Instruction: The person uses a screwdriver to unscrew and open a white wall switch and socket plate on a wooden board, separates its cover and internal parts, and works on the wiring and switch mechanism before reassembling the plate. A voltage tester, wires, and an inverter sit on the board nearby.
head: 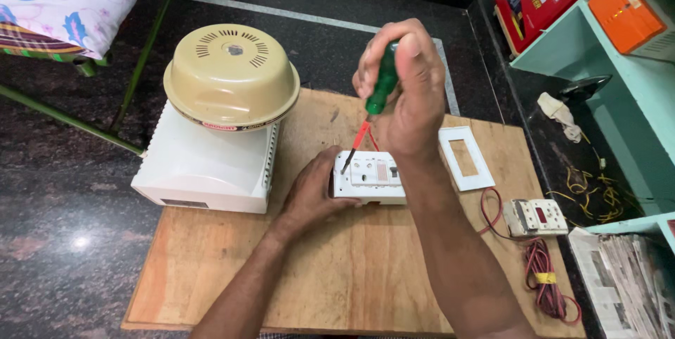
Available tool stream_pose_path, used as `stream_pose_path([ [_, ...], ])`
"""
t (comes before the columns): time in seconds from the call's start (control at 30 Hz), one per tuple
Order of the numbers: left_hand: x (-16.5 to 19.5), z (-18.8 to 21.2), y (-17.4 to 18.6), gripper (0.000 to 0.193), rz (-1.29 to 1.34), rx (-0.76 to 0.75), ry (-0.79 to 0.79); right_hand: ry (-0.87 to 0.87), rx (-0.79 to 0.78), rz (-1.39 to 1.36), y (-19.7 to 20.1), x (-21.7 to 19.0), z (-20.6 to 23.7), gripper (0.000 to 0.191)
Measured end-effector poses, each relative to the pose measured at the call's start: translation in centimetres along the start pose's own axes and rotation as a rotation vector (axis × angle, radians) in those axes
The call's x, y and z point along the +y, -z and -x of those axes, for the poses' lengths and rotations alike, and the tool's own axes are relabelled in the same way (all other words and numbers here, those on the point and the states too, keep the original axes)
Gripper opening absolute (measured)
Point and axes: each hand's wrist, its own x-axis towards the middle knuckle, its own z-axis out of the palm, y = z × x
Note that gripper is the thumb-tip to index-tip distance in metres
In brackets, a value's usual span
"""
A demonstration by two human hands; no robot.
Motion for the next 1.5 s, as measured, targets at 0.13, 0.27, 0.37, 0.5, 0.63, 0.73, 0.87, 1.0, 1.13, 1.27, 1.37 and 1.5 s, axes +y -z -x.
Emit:
stream_pose_path([
  [0.13,0.0,0.4,0.1,0.107,-0.022,0.032,-0.044,-0.025,-0.028,-0.114,0.8,0.6,0.2,0.043],
  [0.27,0.2,0.3,0.2,0.107,0.01,-0.005,0.016,-0.012,0.107,0.092,0.9,1.3,1.1,0.044],
  [0.37,0.2,0.0,0.1,0.108,-0.017,-0.009,0.004,0.033,0.16,0.176,1.4,1.2,1.4,0.051],
  [0.5,0.2,0.1,0.0,0.11,-0.063,-0.007,0.005,-0.021,0.163,-0.067,1.9,1.0,1.3,0.054],
  [0.63,0.6,0.4,0.3,0.107,-0.077,-0.024,-0.027,0.027,0.214,0.11,1.1,1.4,1.6,0.047],
  [0.73,1.7,0.6,0.6,0.056,0.07,0.11,-0.201,-0.002,0.243,0.216,0.7,1.3,2.1,0.053],
  [0.87,3.4,-0.1,1.4,0.037,0.33,0.082,-0.133,-0.033,0.222,0.207,0.9,1.2,2.2,0.066],
  [1.0,4.5,-1.1,2.4,0.029,0.393,0.004,-0.071,-0.059,0.206,0.11,0.9,2.0,2.3,0.062],
  [1.13,4.8,-1.8,2.6,0.017,0.274,0.116,-0.057,-0.11,0.201,0.134,0.5,3.1,3.8,0.059],
  [1.27,4.6,-2.2,2.6,0.014,0.282,0.186,-0.032,-0.081,0.145,0.267,0.9,3.8,6.1,0.045],
  [1.37,4.6,-2.3,2.4,0.016,0.233,0.189,-0.011,-0.235,0.213,0.392,1.7,3.7,7.9,0.028],
  [1.5,5.2,-2.5,2.2,0.022,0.178,0.202,-0.11,-0.196,0.186,0.533,2.6,3.0,9.2,0.013],
])
